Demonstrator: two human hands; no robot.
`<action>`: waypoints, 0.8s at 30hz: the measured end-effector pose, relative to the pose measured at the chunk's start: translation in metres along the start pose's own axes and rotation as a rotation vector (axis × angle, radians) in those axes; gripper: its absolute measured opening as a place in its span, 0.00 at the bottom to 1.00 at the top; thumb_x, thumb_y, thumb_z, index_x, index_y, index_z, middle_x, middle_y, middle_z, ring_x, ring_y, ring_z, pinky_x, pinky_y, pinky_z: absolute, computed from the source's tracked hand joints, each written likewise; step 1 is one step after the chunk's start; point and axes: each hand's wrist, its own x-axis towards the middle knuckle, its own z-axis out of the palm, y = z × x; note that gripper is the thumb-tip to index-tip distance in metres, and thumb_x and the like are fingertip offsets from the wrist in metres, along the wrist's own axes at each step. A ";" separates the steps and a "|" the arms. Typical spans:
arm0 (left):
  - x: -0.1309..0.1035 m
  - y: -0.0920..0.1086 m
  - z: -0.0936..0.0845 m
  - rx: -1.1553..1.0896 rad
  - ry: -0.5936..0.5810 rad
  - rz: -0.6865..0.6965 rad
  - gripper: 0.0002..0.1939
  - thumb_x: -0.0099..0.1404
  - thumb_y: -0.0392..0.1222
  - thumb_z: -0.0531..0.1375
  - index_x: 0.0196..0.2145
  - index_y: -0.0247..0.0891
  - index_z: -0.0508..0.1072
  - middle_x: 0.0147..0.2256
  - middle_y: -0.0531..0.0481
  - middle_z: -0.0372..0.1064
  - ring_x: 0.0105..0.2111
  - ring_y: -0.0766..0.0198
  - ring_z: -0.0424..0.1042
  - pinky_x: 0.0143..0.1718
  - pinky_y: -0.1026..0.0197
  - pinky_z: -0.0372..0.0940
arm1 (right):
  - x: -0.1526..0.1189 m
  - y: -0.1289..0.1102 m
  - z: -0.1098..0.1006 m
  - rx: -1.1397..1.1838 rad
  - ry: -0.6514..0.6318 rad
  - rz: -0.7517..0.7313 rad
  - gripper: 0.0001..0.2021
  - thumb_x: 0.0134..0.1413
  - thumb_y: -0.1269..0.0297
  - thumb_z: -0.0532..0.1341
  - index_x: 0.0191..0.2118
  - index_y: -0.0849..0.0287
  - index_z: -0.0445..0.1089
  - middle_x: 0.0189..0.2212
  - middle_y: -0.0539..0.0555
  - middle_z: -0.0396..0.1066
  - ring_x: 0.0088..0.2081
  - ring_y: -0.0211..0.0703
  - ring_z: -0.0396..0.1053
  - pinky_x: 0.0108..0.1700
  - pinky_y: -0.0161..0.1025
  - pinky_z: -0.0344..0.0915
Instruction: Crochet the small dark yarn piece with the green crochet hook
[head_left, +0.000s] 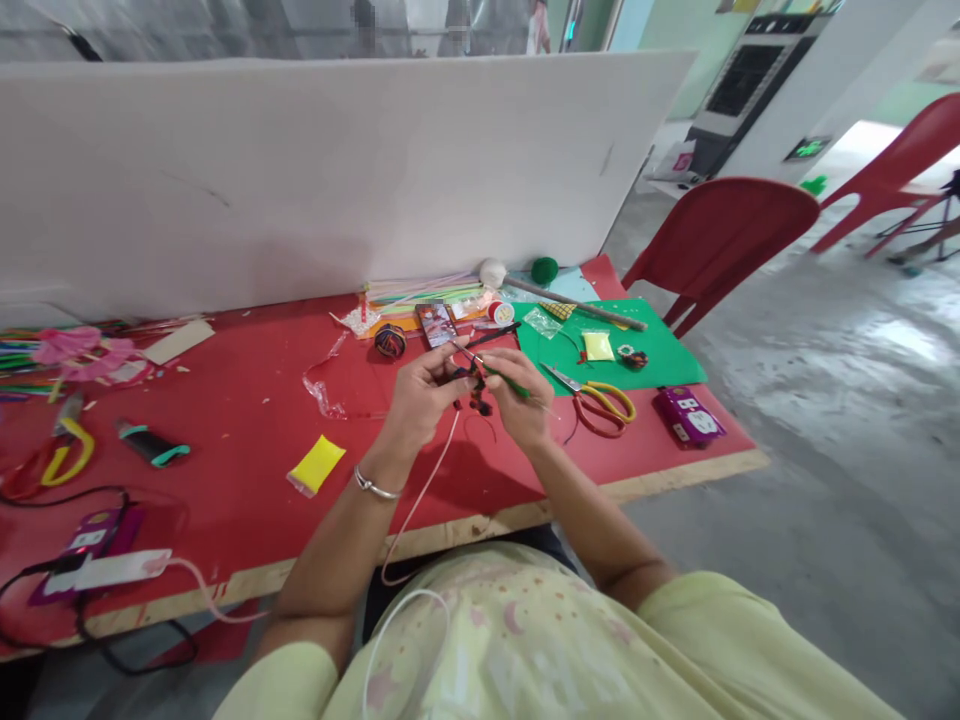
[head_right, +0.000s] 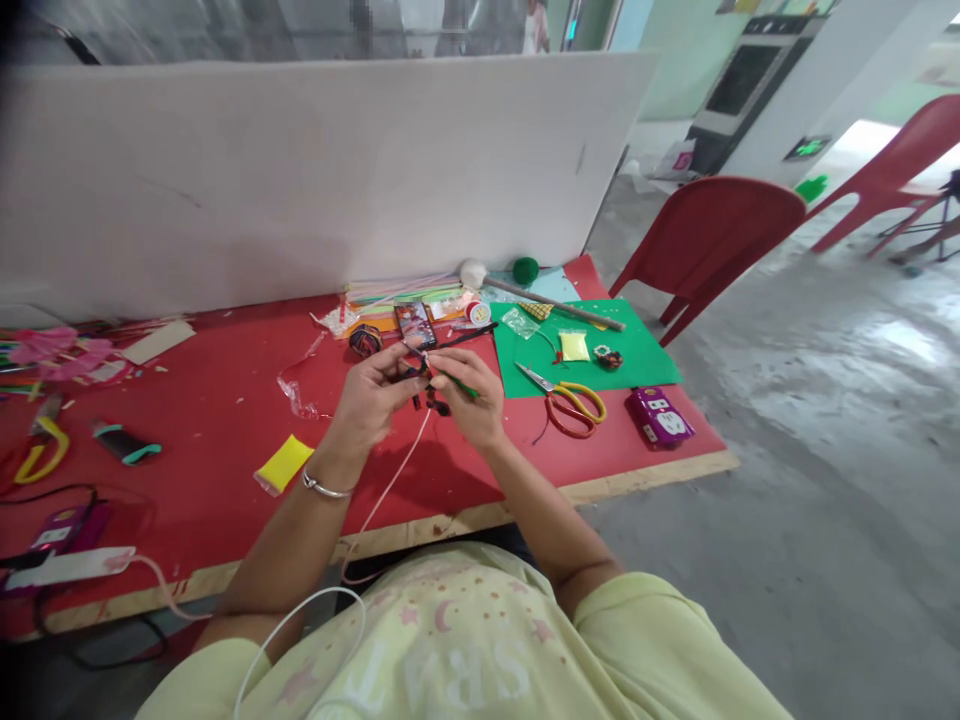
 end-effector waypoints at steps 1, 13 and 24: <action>-0.001 -0.002 0.000 -0.034 -0.005 -0.014 0.30 0.48 0.37 0.77 0.51 0.39 0.84 0.26 0.58 0.65 0.24 0.73 0.62 0.27 0.67 0.62 | 0.000 0.001 -0.002 -0.042 -0.028 -0.036 0.14 0.60 0.48 0.70 0.48 0.45 0.83 0.48 0.57 0.81 0.51 0.51 0.78 0.55 0.49 0.75; -0.004 0.002 -0.004 -0.003 -0.001 -0.004 0.29 0.53 0.40 0.75 0.54 0.40 0.82 0.30 0.54 0.70 0.26 0.71 0.65 0.26 0.68 0.61 | 0.001 -0.017 0.012 0.094 0.126 0.238 0.10 0.57 0.53 0.72 0.40 0.52 0.82 0.32 0.51 0.78 0.32 0.38 0.73 0.38 0.37 0.74; 0.001 0.021 -0.024 0.384 -0.012 0.117 0.27 0.56 0.40 0.73 0.55 0.37 0.82 0.33 0.49 0.79 0.31 0.64 0.73 0.31 0.64 0.66 | 0.011 -0.015 0.011 0.413 0.027 0.564 0.18 0.48 0.48 0.76 0.39 0.53 0.79 0.34 0.48 0.77 0.28 0.33 0.71 0.22 0.28 0.71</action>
